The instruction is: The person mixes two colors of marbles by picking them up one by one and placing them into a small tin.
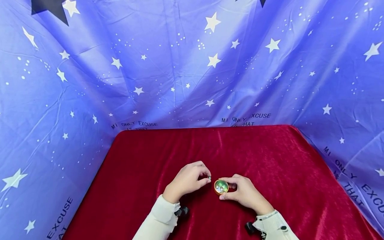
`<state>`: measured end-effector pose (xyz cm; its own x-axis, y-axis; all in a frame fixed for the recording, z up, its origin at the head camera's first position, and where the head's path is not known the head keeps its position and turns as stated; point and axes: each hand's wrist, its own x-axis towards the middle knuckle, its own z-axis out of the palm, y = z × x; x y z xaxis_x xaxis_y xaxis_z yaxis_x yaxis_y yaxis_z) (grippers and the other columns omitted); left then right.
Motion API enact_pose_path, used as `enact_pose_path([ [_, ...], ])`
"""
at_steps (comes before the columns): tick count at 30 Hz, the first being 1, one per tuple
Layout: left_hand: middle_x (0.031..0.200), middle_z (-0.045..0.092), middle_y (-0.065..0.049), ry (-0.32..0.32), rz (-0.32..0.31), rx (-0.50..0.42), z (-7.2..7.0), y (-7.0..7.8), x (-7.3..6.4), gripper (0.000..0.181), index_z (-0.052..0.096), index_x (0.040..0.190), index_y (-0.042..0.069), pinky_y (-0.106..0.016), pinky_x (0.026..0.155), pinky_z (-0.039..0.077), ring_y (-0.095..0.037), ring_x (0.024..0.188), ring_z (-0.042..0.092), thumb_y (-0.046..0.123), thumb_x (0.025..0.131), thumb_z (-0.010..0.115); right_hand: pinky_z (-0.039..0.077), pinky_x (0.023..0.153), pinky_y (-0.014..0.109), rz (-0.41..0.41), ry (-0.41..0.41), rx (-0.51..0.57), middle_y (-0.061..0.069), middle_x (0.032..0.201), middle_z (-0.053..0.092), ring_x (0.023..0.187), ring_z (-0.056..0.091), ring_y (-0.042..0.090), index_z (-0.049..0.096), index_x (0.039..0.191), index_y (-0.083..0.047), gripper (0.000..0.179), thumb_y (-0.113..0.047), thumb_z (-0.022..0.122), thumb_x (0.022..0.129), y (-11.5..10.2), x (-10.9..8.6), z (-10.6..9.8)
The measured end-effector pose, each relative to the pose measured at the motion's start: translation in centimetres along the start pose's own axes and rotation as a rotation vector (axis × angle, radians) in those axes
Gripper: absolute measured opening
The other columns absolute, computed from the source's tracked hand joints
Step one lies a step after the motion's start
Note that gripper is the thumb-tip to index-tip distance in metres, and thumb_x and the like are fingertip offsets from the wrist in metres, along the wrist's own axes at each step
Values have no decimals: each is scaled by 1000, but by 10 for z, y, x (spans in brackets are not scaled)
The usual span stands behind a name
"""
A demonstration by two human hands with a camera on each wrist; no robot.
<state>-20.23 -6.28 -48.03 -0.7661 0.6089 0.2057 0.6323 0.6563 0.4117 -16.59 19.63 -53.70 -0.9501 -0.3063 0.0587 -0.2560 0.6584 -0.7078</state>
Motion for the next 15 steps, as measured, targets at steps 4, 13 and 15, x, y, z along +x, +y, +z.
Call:
enact_pose_path([
  [4, 103, 65, 12, 9, 6, -3, 2, 0, 0, 6, 78, 99, 29, -17, 78, 49, -8, 87, 65, 29, 93, 76, 46, 66, 23, -7, 5, -6, -10, 84, 57, 72, 50, 4, 75, 122, -36, 60, -49, 94, 67, 1, -1, 0],
  [13, 105, 62, 13, 28, 49, 31, 12, 4, 2, 8, 78, 99, 29, -19, 78, 50, -4, 85, 61, 28, 91, 77, 46, 67, 23, -14, 4, -4, -10, 86, 58, 73, 52, 5, 76, 122, -36, 60, -49, 94, 67, 1, -1, 1],
  [15, 106, 62, 14, 31, 54, 45, 14, 5, 3, 9, 78, 100, 29, -19, 79, 50, -3, 85, 60, 29, 91, 78, 46, 67, 23, -18, 8, -3, -9, 85, 58, 73, 51, 5, 76, 122, -34, 59, -48, 94, 68, 0, 0, 0],
])
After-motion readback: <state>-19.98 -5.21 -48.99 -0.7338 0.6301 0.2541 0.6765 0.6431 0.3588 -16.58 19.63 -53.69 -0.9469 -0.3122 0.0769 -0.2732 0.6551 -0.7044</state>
